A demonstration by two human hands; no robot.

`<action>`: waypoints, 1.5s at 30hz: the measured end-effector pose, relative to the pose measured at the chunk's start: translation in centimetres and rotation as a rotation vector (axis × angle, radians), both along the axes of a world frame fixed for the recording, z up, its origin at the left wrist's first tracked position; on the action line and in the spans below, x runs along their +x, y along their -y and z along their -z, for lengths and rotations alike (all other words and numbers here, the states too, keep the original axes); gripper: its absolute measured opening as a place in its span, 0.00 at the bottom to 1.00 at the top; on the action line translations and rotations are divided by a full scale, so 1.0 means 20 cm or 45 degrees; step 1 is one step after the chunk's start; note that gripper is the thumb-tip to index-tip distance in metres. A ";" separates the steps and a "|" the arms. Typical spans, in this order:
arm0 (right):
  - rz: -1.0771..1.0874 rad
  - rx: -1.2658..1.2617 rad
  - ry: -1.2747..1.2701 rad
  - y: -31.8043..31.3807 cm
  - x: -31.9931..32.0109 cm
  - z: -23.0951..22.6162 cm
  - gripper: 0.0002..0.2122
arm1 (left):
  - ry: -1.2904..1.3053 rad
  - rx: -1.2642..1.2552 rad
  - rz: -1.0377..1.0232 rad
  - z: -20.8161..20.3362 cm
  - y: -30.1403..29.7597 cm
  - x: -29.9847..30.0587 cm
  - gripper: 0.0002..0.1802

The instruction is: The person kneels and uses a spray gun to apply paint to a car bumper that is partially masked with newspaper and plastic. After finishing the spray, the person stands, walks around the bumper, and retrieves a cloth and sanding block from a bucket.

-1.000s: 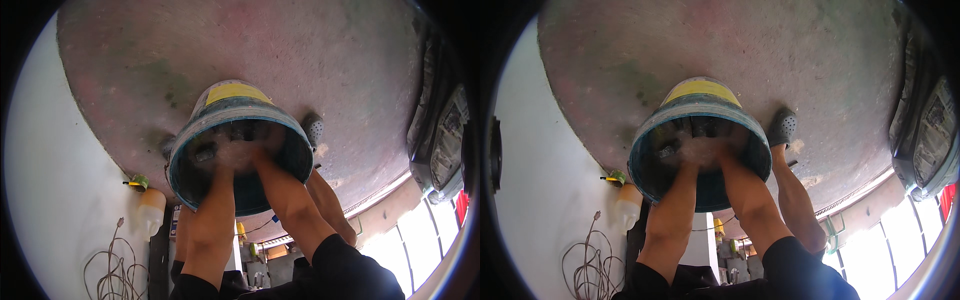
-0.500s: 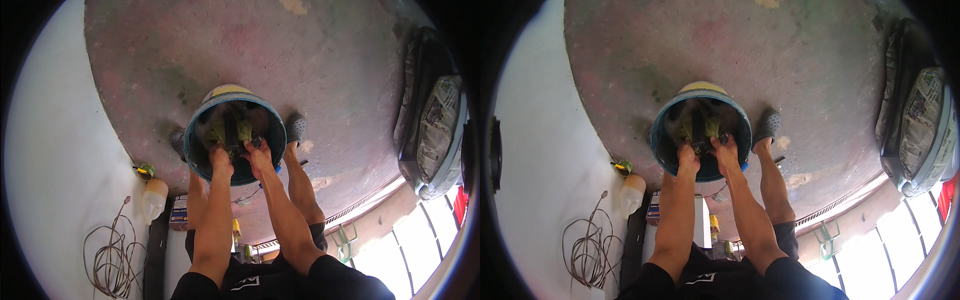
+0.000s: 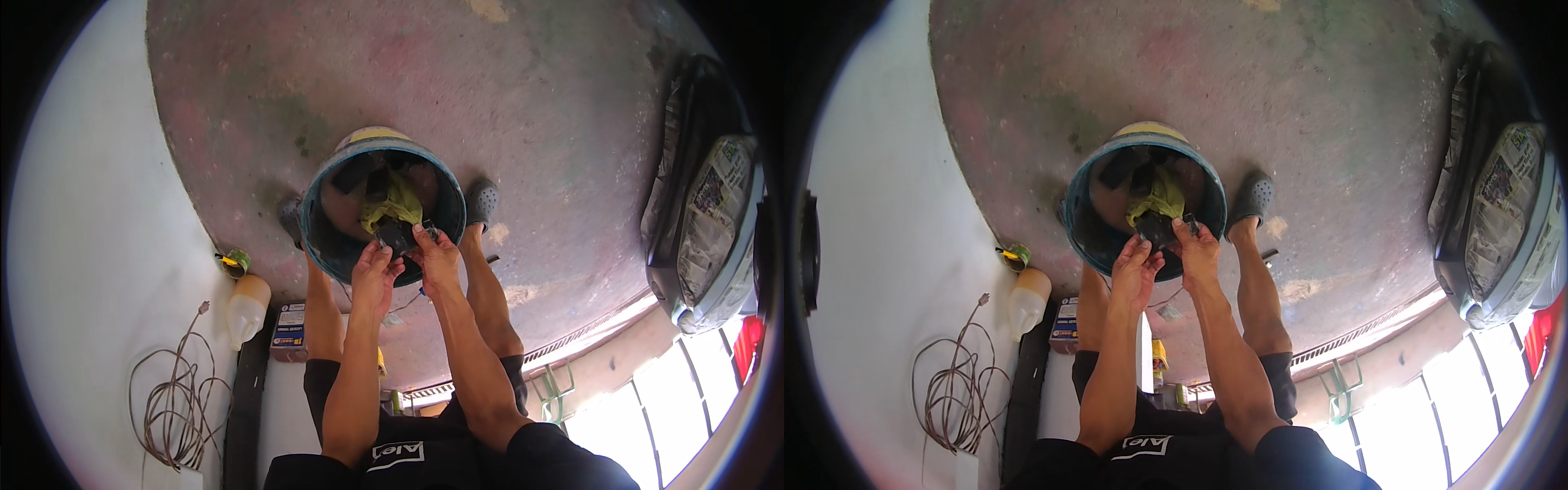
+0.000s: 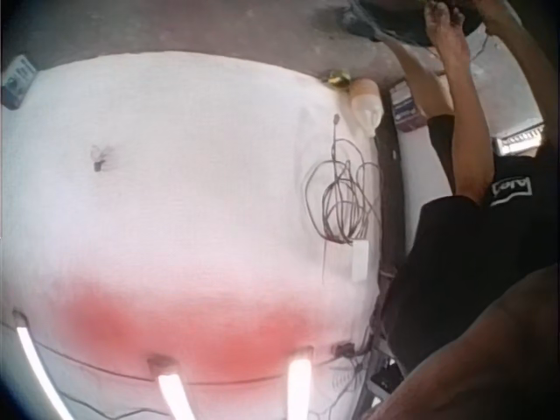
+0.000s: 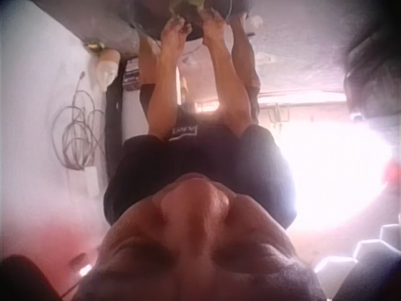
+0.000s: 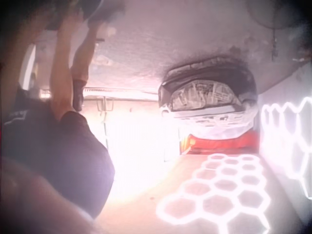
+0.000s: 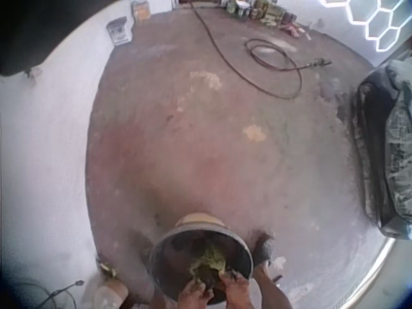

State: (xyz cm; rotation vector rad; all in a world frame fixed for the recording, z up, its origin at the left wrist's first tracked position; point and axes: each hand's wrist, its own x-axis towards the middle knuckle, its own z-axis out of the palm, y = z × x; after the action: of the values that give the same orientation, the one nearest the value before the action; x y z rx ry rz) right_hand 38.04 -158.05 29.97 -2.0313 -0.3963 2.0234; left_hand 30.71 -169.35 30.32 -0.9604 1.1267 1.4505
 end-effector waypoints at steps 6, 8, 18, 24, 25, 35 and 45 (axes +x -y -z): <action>-0.099 -0.255 -0.073 0.00 0.03 -0.07 0.15 | -0.192 -0.196 -0.001 -0.06 -0.06 -0.08 0.20; -0.041 -0.284 -0.156 -0.02 -0.02 -0.13 0.16 | -0.235 -0.186 -0.034 -0.02 -0.09 -0.13 0.20; -0.060 -0.321 -0.310 -0.04 0.12 -0.06 0.14 | 0.068 -0.224 0.192 -0.11 -0.15 -0.22 0.19; -0.597 -0.175 -0.157 -0.02 0.13 -0.05 0.13 | -0.332 -0.333 0.394 0.01 -0.01 -0.05 0.16; -0.615 -0.123 -0.091 -0.02 0.12 -0.03 0.13 | -0.434 -0.422 0.468 0.03 -0.01 -0.04 0.14; -1.271 0.955 0.204 -0.25 -0.29 0.15 0.16 | -0.828 -0.749 1.066 0.10 0.05 -0.04 0.17; -2.614 0.616 0.225 -0.28 -0.67 0.56 0.15 | -0.909 -0.717 1.245 0.24 0.07 0.00 0.22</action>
State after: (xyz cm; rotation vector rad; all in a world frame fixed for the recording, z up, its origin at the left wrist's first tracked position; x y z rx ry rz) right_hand 24.73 -152.48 18.70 -1.0899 -3.4616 1.5814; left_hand 30.75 -170.70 25.50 -0.0877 2.1968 0.6328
